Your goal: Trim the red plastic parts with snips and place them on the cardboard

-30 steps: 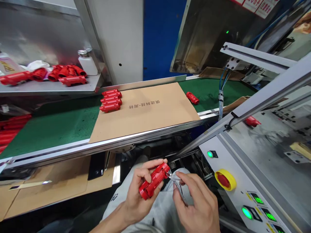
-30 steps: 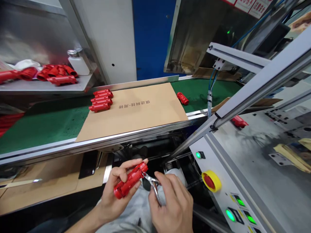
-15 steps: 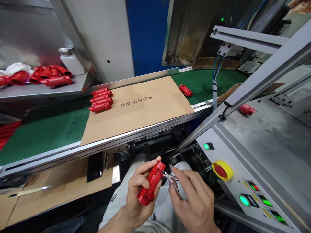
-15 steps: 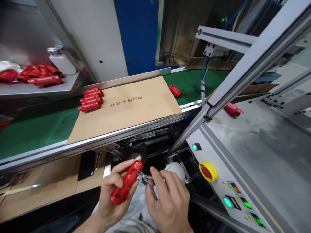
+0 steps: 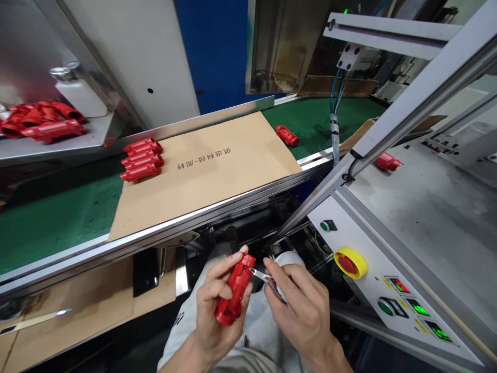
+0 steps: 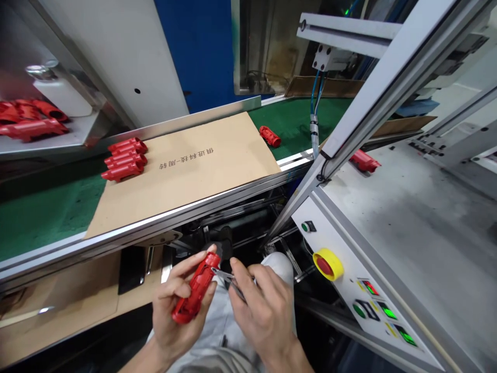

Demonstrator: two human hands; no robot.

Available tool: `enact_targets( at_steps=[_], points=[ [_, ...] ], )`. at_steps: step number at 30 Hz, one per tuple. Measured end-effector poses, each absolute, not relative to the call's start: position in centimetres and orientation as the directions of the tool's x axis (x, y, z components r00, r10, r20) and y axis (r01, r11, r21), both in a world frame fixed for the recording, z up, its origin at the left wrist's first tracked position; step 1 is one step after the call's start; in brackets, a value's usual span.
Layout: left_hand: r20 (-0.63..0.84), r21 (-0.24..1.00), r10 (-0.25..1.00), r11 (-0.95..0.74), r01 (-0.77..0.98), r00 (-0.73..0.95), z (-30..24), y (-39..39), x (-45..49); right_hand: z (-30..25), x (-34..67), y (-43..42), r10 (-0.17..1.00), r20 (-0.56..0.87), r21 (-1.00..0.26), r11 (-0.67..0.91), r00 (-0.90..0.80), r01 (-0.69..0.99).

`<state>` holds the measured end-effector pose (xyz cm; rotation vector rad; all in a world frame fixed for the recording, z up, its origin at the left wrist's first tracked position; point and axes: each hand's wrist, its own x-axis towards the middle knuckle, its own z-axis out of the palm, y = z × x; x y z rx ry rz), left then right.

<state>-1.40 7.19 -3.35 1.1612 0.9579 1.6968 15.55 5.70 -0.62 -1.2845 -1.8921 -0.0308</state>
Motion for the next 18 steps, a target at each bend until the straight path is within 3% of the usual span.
enact_targets(
  at_steps=[6, 10, 18],
  points=[
    [0.419, 0.892, 0.902, -0.431, -0.136, -0.104, -3.3, 7.5, -2.1, -2.1, 16.1, 6.4, 0.718, 0.678, -0.377, 0.522, -0.156, 0.765],
    [0.358, 0.919, 0.934, -0.355, -0.175, -0.012, -3.2, 7.1, -2.6, -3.2, 16.3, 6.9, 0.678, 0.726, -0.411, 0.564, -0.116, 0.716],
    [0.225, 0.959, 0.973, -0.212, -0.187, 0.050, -2.2, 6.5, -3.0, -2.0, 15.9, 5.8, 0.753, 0.651, -0.681, 0.525, 0.094, 0.510]
  ],
)
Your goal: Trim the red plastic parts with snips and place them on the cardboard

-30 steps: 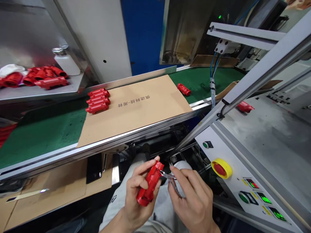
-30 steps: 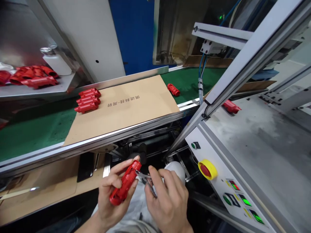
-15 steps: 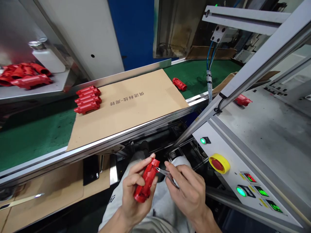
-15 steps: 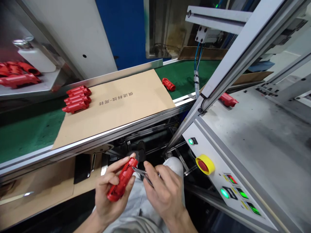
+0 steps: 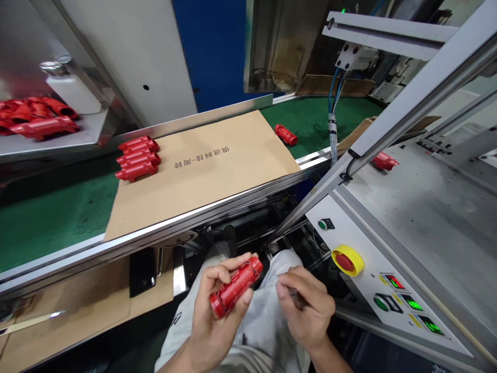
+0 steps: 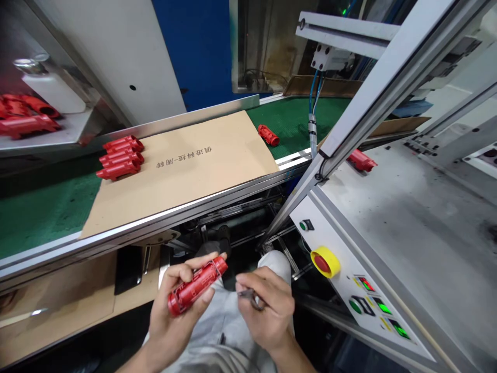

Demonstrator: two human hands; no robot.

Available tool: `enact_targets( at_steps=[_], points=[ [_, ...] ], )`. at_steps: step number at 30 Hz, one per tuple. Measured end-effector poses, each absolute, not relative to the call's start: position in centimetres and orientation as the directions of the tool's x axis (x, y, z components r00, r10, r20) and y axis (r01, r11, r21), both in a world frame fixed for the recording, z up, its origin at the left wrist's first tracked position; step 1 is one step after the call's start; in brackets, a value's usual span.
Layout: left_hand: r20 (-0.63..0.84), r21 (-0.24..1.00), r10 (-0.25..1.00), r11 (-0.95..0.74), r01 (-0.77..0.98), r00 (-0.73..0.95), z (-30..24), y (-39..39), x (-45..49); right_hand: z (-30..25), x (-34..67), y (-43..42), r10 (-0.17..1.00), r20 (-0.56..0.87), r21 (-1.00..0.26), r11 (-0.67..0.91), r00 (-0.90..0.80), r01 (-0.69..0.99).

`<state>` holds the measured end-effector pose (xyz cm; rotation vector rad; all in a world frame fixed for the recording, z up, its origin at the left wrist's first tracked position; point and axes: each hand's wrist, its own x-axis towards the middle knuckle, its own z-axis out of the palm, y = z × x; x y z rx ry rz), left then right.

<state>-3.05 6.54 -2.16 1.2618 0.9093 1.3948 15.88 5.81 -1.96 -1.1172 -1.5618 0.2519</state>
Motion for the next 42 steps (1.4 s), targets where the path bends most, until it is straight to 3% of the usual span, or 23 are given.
enact_targets(
  at_steps=[4, 9, 18, 30, 42],
  points=[
    [0.250, 0.957, 0.968, -0.246, -0.154, 0.009, -2.1, 6.5, -3.1, -0.1, 17.1, 5.5, 0.794, 0.603, -0.705, 0.485, 0.077, 0.517],
    [0.327, 0.938, 0.945, -0.322, -0.126, 0.019, -1.9, 6.3, -2.7, 1.2, 18.3, 5.6, 0.788, 0.600, -0.519, 0.512, -0.135, 0.684],
    [0.376, 0.917, 0.915, -0.390, -0.085, -0.145, -1.3, 5.8, -1.2, 2.4, 18.6, 4.7, 0.772, 0.585, -0.320, 0.501, -0.248, 0.804],
    [0.324, 0.926, 0.931, -0.348, -0.146, -0.167, -2.4, 5.7, -0.8, 0.8, 18.3, 4.7, 0.810, 0.561, -0.441, 0.466, -0.169, 0.767],
    [0.350, 0.928, 0.926, -0.363, -0.080, -0.141, -1.9, 6.3, -1.0, -0.5, 18.4, 5.7, 0.841, 0.518, -0.595, 0.486, -0.158, 0.640]
  ],
)
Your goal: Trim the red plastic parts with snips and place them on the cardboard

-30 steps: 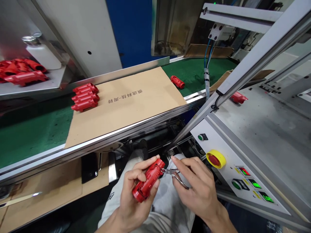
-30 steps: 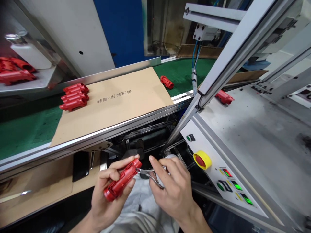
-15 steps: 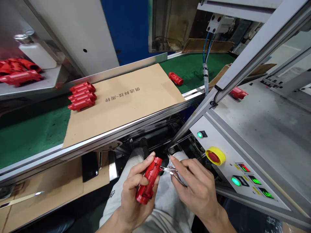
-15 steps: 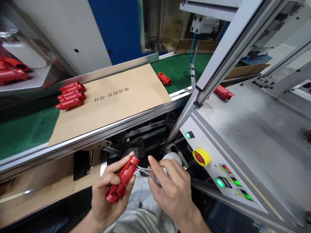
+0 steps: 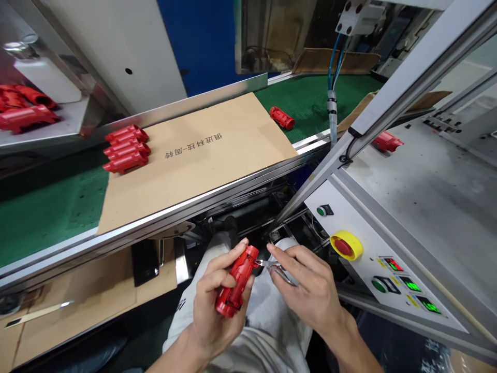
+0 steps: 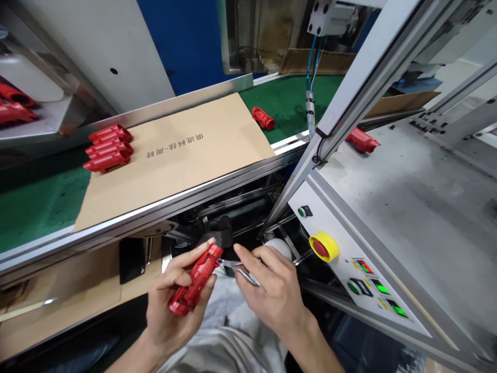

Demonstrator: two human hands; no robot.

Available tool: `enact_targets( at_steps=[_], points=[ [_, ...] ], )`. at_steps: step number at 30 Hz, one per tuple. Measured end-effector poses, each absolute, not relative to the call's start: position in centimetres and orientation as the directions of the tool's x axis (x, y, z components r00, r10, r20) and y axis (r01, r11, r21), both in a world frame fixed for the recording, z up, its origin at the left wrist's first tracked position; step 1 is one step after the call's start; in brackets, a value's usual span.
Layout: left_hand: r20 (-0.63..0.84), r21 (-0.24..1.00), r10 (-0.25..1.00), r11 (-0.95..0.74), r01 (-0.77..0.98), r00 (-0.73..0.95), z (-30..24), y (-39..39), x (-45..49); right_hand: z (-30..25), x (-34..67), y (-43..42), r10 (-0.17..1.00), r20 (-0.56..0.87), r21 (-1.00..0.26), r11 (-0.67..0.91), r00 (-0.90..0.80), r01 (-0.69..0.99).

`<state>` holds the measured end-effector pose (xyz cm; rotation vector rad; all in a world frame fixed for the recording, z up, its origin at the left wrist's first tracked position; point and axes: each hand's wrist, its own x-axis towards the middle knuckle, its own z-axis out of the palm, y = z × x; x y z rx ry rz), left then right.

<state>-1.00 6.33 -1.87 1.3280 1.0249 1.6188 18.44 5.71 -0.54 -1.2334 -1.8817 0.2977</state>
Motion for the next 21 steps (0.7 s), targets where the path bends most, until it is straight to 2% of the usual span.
enact_targets(
  at_steps=[5, 8, 13, 21],
  points=[
    [0.380, 0.919, 0.913, -0.391, -0.053, -0.150, -2.17, 6.58, -1.09, -0.52, 18.40, 5.75, 0.825, 0.540, -0.542, 0.495, -0.170, 0.679],
    [0.390, 0.916, 0.909, -0.399, -0.041, -0.147, -2.46, 6.57, -1.22, -0.47, 18.29, 5.77, 0.830, 0.533, -0.553, 0.487, -0.161, 0.676],
    [0.353, 0.933, 0.924, -0.360, -0.026, -0.146, -2.66, 6.44, -1.33, -0.62, 18.19, 5.94, 0.848, 0.509, -0.600, 0.475, -0.151, 0.644],
    [0.319, 0.943, 0.930, -0.330, -0.034, -0.180, -2.49, 6.49, -0.95, -1.04, 17.92, 5.99, 0.811, 0.567, -0.538, 0.498, -0.146, 0.680]
  ],
)
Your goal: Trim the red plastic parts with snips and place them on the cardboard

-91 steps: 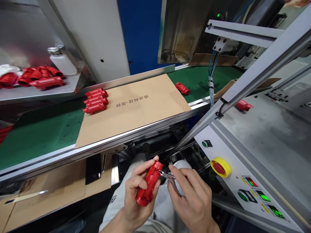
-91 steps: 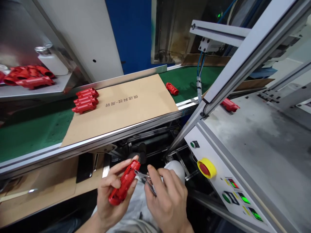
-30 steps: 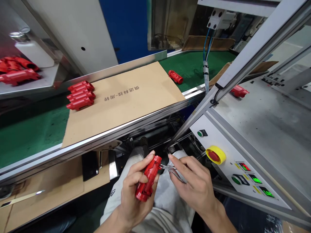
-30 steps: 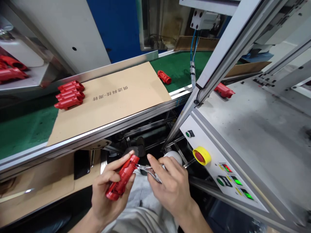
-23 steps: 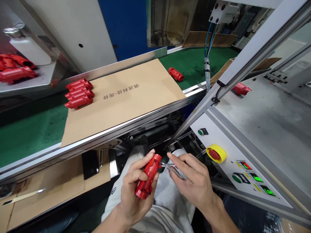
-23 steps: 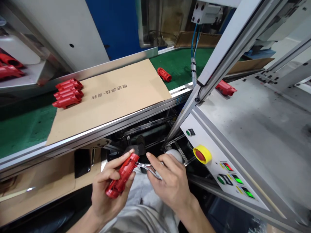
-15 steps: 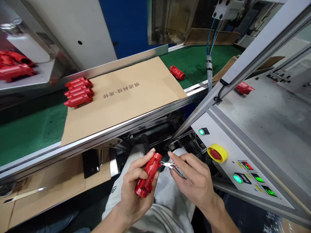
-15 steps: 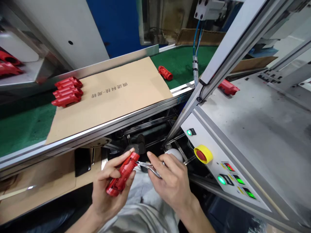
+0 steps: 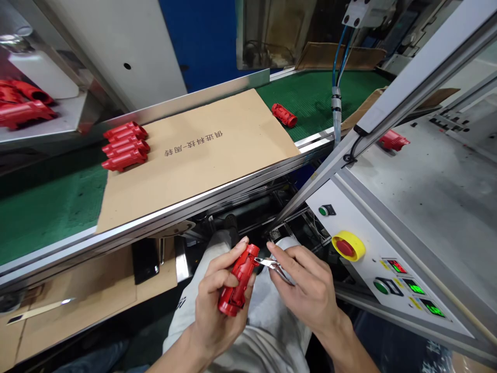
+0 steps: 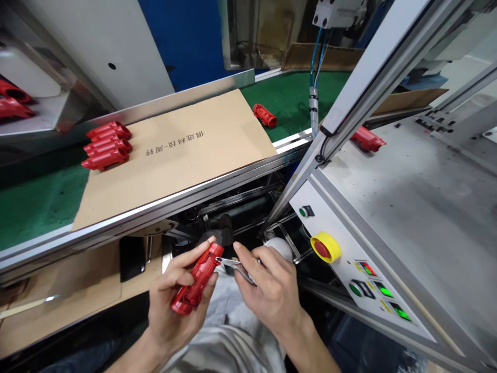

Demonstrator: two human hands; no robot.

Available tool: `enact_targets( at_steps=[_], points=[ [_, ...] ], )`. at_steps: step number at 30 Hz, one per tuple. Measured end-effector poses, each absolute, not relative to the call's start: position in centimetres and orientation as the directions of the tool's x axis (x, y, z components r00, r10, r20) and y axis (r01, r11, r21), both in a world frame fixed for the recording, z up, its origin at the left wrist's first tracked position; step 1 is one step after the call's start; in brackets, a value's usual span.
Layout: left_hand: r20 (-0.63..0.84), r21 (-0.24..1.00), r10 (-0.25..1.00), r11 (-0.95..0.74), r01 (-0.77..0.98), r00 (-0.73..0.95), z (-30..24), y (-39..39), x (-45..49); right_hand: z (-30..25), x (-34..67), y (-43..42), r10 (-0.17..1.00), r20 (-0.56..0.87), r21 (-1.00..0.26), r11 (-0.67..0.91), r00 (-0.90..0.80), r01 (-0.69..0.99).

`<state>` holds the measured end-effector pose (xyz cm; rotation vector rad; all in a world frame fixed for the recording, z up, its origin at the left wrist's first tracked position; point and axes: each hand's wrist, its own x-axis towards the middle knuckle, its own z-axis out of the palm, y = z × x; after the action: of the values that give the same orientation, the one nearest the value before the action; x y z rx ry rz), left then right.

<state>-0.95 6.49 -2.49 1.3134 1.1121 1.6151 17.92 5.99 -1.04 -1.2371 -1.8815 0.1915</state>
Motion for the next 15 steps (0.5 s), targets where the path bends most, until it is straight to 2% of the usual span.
enact_targets(
  at_steps=[4, 9, 15],
  points=[
    [0.312, 0.944, 0.930, -0.326, -0.046, -0.194, -2.50, 6.48, -0.88, -1.31, 17.82, 5.99, 0.803, 0.577, -0.514, 0.497, -0.146, 0.700],
    [0.256, 0.947, 0.946, -0.287, -0.144, -0.199, -2.68, 6.29, -0.92, -1.50, 17.94, 5.93, 0.800, 0.579, -0.486, 0.493, -0.158, 0.722],
    [0.210, 0.947, 0.966, -0.239, -0.216, -0.151, -2.86, 6.09, -1.04, -1.80, 18.18, 6.09, 0.776, 0.606, -0.441, 0.513, -0.177, 0.737]
  ],
)
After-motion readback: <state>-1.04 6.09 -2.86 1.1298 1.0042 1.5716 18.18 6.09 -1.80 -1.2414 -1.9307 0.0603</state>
